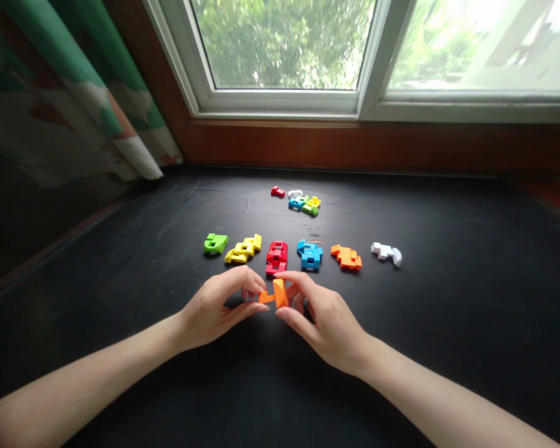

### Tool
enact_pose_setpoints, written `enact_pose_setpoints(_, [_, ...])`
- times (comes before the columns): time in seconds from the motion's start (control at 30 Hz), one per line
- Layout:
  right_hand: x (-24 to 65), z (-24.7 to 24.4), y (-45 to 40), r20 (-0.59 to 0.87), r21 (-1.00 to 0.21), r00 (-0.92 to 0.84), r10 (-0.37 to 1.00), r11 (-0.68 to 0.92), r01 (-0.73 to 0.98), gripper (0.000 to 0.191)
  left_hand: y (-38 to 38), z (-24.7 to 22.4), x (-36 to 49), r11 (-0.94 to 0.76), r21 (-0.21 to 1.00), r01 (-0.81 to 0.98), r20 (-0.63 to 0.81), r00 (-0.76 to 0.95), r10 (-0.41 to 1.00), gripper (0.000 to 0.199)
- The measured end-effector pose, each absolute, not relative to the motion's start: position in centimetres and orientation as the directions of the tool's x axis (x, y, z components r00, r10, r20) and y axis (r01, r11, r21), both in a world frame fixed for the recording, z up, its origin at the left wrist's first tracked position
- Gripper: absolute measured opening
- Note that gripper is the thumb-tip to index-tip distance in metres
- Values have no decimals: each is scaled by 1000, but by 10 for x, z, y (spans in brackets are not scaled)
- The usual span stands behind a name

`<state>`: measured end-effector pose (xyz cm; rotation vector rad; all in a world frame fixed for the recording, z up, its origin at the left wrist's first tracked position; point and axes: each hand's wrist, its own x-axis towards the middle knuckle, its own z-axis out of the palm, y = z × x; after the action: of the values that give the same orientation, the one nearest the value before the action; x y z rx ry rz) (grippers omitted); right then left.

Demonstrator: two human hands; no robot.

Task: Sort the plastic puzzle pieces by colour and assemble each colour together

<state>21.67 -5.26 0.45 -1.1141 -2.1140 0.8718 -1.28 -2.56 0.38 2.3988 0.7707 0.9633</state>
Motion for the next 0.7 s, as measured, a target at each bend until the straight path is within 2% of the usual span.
enact_pose_setpoints(0.7, [218, 7, -54, 253, -711, -510, 822, 516, 479, 42, -25, 8, -13, -721, 596, 354, 383, 663, 643, 17])
